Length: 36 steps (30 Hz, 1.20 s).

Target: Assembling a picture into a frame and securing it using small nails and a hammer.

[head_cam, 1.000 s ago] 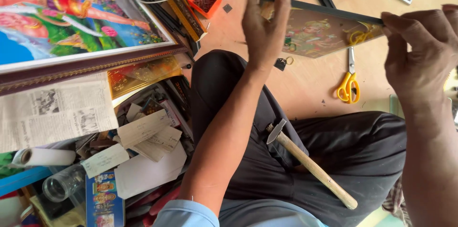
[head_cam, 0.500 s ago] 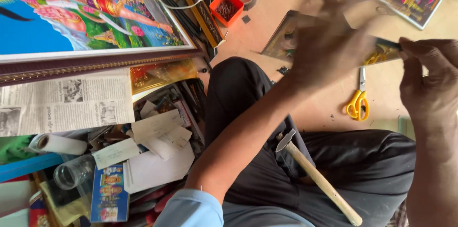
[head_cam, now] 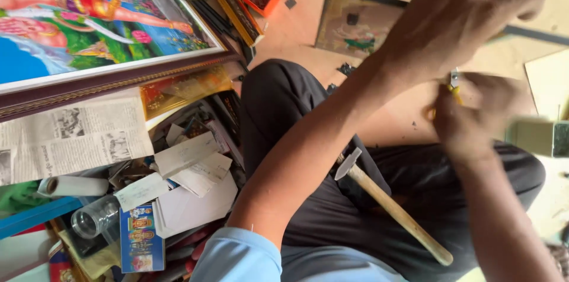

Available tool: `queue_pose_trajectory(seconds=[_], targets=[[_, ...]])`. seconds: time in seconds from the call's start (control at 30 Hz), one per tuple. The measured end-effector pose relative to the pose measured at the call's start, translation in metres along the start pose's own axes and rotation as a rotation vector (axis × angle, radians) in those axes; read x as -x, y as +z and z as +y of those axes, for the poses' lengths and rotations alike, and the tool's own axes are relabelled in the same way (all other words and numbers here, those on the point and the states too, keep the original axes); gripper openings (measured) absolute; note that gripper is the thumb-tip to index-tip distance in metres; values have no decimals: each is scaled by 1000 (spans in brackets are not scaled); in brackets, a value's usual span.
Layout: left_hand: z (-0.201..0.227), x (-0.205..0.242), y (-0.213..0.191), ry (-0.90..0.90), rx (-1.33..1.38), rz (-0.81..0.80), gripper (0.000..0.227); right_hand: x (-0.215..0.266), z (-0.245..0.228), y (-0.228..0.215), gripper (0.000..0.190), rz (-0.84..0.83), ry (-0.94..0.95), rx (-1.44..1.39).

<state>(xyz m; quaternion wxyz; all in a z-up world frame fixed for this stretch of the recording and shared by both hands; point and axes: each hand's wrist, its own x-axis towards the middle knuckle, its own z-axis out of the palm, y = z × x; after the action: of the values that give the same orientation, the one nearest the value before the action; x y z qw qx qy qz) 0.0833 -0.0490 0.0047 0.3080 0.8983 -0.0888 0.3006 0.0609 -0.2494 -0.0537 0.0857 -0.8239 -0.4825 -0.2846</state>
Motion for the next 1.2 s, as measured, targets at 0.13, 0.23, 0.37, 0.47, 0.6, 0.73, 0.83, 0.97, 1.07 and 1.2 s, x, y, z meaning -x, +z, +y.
queue_pose_trajectory(seconds=[0.13,0.23,0.37,0.47,0.6,0.73,0.83,0.97,1.07,1.2], targets=[[-5,5,7,57,-15,96,12,44,-19,93,21,-592,247,-559],[4,11,-8,50,4,19,5,50,-13,129,28,-744,320,-533],[8,13,-14,94,67,117,15,43,-5,116,27,-705,439,-558],[2,16,-2,78,-4,127,18,35,4,108,27,-652,565,-575],[-2,18,5,142,-51,106,16,32,23,92,26,-593,712,-580],[1,12,0,69,-50,19,10,30,52,71,26,-507,858,-567],[-9,15,21,105,-98,90,12,33,69,63,25,-445,957,-575],[-1,5,-1,143,-62,84,10,65,105,67,25,-340,1069,-582],[4,6,-13,133,-29,105,20,94,114,75,13,-590,1306,-573],[5,8,-16,149,-98,56,16,91,92,78,35,-879,990,-294]])
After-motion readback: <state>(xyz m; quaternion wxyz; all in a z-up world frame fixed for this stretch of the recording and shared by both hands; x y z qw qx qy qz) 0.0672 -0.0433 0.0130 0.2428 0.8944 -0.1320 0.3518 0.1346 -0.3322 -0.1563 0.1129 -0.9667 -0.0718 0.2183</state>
